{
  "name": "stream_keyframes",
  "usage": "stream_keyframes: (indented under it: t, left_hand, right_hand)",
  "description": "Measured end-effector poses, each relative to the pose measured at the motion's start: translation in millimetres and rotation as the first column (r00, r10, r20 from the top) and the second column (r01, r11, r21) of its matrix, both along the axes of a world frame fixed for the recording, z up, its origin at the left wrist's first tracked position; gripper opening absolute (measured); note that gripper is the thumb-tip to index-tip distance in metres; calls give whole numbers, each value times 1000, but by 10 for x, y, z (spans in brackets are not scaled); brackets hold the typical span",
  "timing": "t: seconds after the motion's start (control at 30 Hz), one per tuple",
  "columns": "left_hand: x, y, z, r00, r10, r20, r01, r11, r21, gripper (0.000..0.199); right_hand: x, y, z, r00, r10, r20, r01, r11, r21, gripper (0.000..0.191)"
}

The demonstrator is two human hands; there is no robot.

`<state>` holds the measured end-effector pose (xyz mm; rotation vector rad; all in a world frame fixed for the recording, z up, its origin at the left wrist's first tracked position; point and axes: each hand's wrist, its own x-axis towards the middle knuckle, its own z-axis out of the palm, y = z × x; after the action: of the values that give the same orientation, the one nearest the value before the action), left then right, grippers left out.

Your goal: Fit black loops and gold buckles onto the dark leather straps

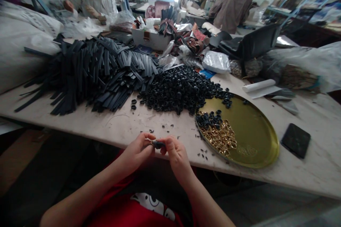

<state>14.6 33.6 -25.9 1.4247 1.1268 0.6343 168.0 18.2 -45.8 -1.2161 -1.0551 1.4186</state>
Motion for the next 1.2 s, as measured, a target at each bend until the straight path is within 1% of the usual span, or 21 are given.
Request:
stream_keyframes:
  t: [0.03, 0.1, 0.13, 0.2, 0.27, 0.3, 0.37, 0.4, 0.47, 0.53, 0.6, 0.67, 0.73, 0.87, 0.93, 1.0, 1.07, 1.13, 1.2]
  left_hand:
    - [-7, 10, 0, 1000, 4, 5, -4, 1000, -25, 16]
    - [-16, 29, 13, 999, 23, -23, -24, 998, -56, 19]
    - [-20, 37, 23, 998, 32, -55, -35, 998, -59, 22]
    - [-27, 55, 46, 989, 46, -144, -52, 998, -43, 29]
    - [-35, 74, 59, 968, 56, -245, -60, 998, -8, 32]
    - [-39, 83, 60, 955, 60, -290, -58, 998, 15, 32]
    - [-44, 98, 56, 938, 59, -342, -45, 998, 48, 28]
    - [-46, 103, 55, 938, 55, -343, -39, 998, 51, 25]
    - [-49, 104, 61, 957, 41, -289, -38, 999, 15, 23]
    - [-57, 92, 80, 986, 14, -166, -28, 996, -84, 24]
    - [-71, 71, 104, 1000, -6, -21, 2, 980, -201, 29]
    - [-91, 45, 118, 996, -8, 88, 32, 959, -282, 32]
    - [-112, 18, 118, 987, 6, 158, 45, 947, -318, 31]
    - [-143, -31, 92, 971, 32, 238, 54, 936, -347, 27]
    - [-156, -55, 78, 966, 35, 256, 55, 940, -337, 24]
    - [-170, -80, 67, 966, 26, 256, 61, 943, -326, 22]
    - [-183, -110, 68, 973, 5, 229, 71, 944, -323, 23]
    - [-195, -139, 88, 978, -24, 209, 92, 942, -323, 23]
    - [-204, -165, 128, 971, -54, 232, 130, 935, -329, 22]
  right_hand:
    - [8, 3, 2, 998, 19, -53, -21, 999, -38, 40]
    - [19, 18, 2, 988, 39, -150, -62, 987, -151, 34]
    - [22, 27, -1, 981, 56, -184, -94, 974, -205, 30]
    - [24, 44, -19, 962, 118, -246, -185, 945, -270, 31]
    - [25, 53, -51, 932, 184, -312, -278, 915, -291, 33]
    - [26, 55, -69, 922, 196, -333, -299, 909, -291, 32]
    - [26, 56, -100, 917, 181, -354, -291, 912, -289, 28]
    - [25, 56, -109, 918, 167, -360, -279, 916, -287, 27]
    - [18, 57, -106, 918, 140, -371, -256, 924, -285, 27]
    - [-1, 61, -75, 928, 98, -360, -210, 934, -288, 29]
    - [-34, 69, -26, 952, 46, -304, -134, 952, -274, 31]
    - [-76, 77, 22, 975, 8, -224, -63, 969, -240, 32]
    - [-115, 83, 54, 986, -11, -164, -23, 978, -207, 34]
    - [-144, 74, 64, 989, -20, -144, -5, 986, -166, 30]
    - [-124, 53, 64, 992, 24, -127, -42, 990, -135, 30]
    - [-86, 22, 74, 986, 125, -109, -139, 981, -134, 28]
    - [-42, -12, 88, 968, 219, -120, -237, 957, -165, 27]
    - [-2, -44, 97, 949, 267, -171, -298, 934, -197, 28]
    - [29, -69, 97, 921, 285, -266, -347, 910, -226, 28]
